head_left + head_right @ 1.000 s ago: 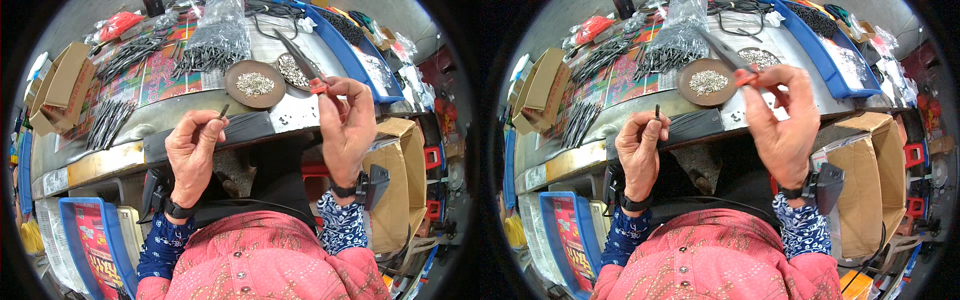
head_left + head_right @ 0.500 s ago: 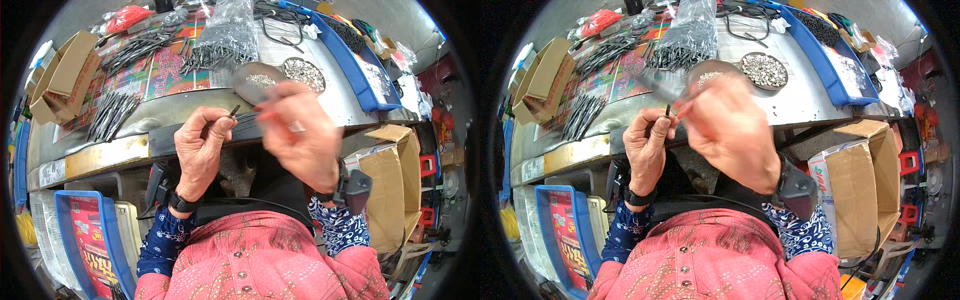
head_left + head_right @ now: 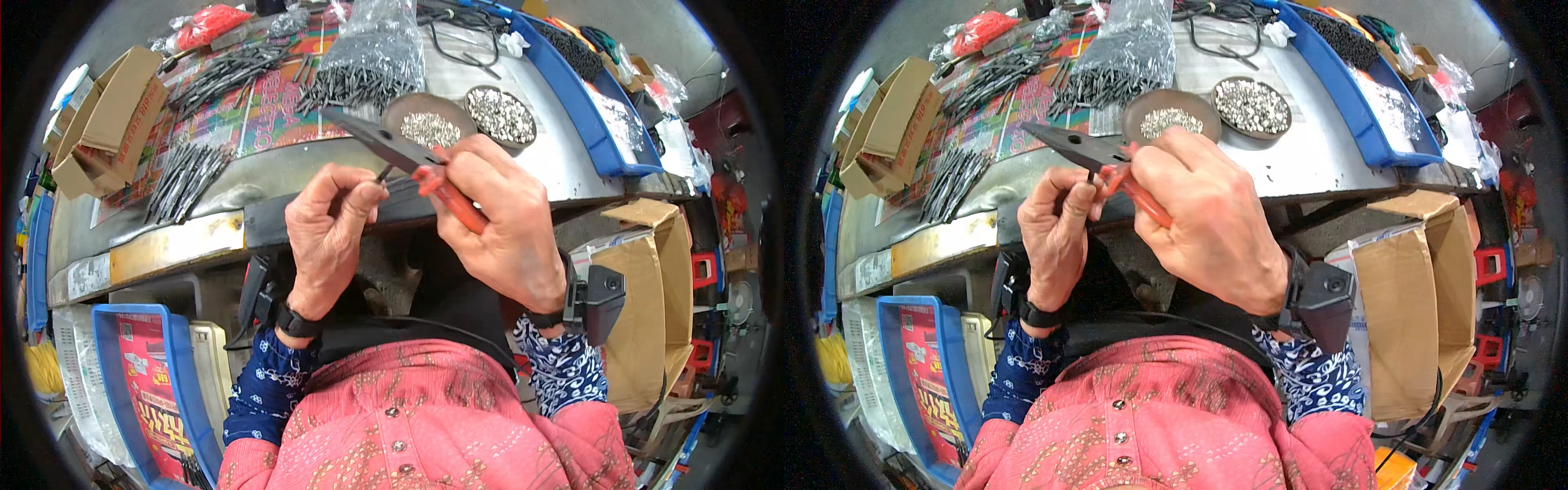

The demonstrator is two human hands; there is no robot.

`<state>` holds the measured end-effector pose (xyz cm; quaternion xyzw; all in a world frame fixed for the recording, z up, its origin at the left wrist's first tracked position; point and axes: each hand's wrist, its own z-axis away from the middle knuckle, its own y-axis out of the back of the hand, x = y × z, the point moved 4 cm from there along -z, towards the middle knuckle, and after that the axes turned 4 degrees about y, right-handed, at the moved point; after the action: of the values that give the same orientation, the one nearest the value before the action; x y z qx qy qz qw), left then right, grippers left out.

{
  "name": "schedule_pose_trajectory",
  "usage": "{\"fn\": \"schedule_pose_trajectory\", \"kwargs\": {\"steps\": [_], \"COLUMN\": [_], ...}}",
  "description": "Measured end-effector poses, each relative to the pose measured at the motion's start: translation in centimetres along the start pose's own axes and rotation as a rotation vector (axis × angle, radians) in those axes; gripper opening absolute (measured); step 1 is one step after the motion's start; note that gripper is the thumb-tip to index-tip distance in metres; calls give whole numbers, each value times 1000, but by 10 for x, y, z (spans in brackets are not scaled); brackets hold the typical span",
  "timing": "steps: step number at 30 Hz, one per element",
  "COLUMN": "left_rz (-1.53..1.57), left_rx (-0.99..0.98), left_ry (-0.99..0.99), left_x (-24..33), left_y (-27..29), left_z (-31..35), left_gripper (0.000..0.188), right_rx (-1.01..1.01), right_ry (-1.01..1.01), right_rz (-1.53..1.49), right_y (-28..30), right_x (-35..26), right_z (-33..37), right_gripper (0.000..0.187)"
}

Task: The person repeatedly picks up small metal rods and metal fasteners from a workbench, inserts the fasteners into the rods, and places the assembled units back on the table. The process is repeated multiple times with consistent hand movements.

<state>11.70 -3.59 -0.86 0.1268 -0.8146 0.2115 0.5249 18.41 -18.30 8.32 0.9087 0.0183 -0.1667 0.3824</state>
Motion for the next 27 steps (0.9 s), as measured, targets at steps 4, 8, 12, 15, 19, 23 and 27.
{"fn": "schedule_pose_trajectory", "kwargs": {"steps": [4,8,12,15,19,23,27], "left_rz": [83,121,107,24,-61,-160,-238], "left_rx": [1,6,14,2,-5,-17,-16], "left_ry": [-7,10,43,64,108,126,122], "left_x": [-1,1,9,14,18,22,24], "left_y": [1,1,2,3,1,-1,-3], "left_z": [-5,-5,1,4,11,15,15], "left_gripper": [13,12,13,13,11,11,12], "right_rx": [176,251,249,211,88,69,49], "right_ry": [-229,-447,-637,-736,-748,-767,-751], "right_rz": [26,287,498,623,843,886,956], "right_y": [23,45,57,60,56,54,52], "right_x": [17,59,113,146,175,192,187], "right_z": [12,29,64,82,91,92,86], "right_gripper": [11,14,21,24,25,29,32]}}
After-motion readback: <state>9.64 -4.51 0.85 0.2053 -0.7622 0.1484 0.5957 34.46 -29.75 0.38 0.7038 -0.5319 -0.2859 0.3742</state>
